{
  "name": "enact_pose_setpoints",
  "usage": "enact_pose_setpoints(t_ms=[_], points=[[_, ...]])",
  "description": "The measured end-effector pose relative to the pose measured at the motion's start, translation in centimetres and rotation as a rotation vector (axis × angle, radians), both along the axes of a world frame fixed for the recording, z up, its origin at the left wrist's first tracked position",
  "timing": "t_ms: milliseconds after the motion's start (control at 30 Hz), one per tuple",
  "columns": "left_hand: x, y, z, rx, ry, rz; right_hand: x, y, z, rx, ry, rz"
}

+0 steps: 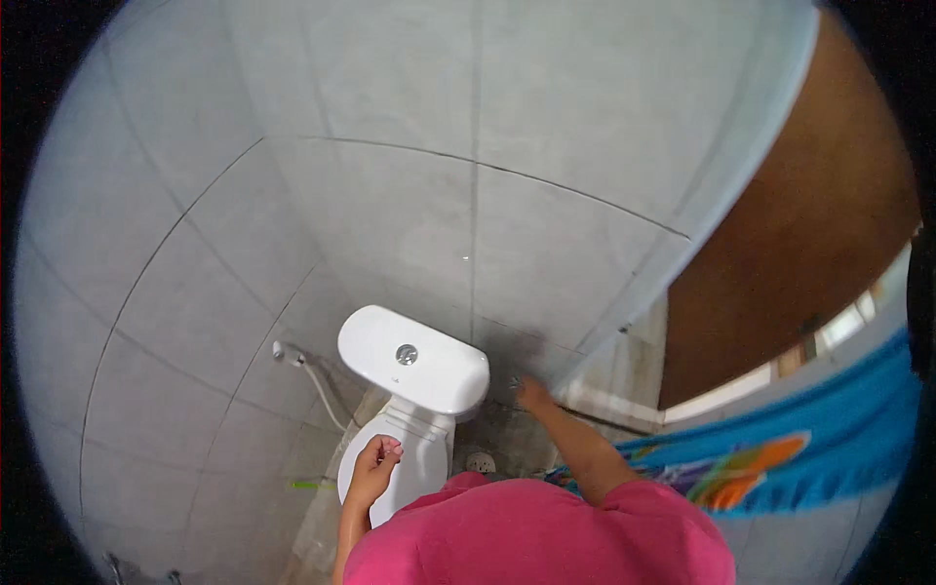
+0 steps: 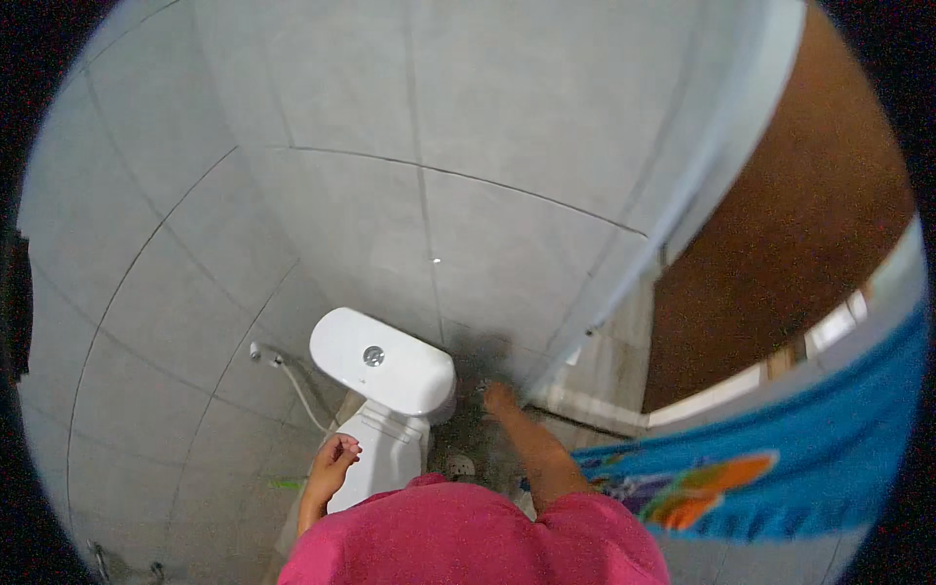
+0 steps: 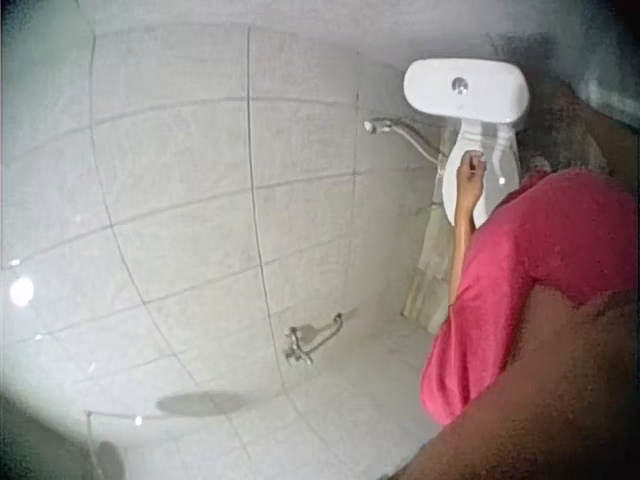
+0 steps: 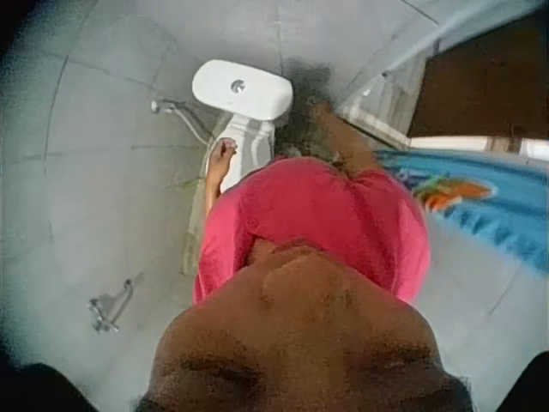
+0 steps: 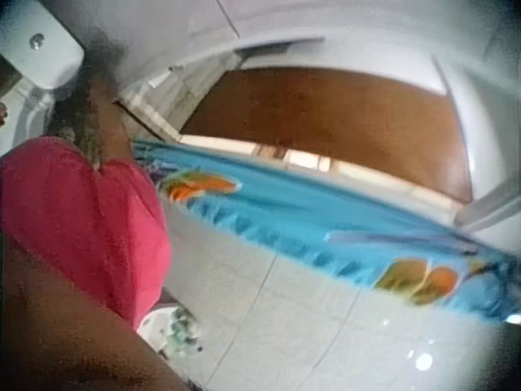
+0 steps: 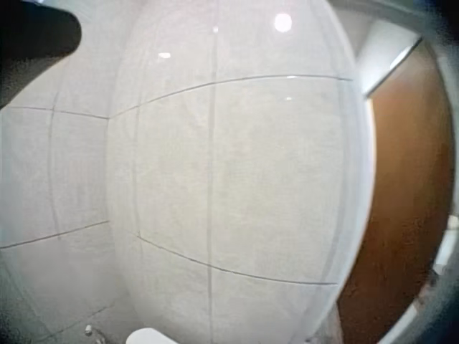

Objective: The person cleans the bathroom by wiping the tiled walls and the shower faucet with a cloth. They repeatedly rinse the cloth at the sink and wring it out before continuing to wipe different sections of the wall and fixtures.

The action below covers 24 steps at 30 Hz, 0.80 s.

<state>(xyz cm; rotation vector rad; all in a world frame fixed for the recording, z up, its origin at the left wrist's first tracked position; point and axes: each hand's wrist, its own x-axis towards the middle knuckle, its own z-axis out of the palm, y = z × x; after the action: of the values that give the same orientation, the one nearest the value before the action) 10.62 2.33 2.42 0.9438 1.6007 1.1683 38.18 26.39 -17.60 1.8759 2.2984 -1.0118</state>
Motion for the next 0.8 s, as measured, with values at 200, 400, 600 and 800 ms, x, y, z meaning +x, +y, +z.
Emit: enact_pose_setpoints(t_ms=[200,400,600,800], points=[[-1.8,-1.4,0.9,0.039,-0.001,-0.15,-4.7,-7.6,1.5,-0.111,0.421,-0.31],[-1.9,-4.3,0.0,0.047,-0.015,-0.362,-6.7,-14.9,6.7,-0.077,0.782,-0.475],[-0.7,-9.1,-3.2,-0.019,0.019,-0.676,-2.5,-27.8,11.7,-0.03,1.017,-0.739],[3.3,-11.8,-4.3,-0.023,-0.049,-0.935,3.6,-42.8,17.9,0.051,1.095,-1.254]])
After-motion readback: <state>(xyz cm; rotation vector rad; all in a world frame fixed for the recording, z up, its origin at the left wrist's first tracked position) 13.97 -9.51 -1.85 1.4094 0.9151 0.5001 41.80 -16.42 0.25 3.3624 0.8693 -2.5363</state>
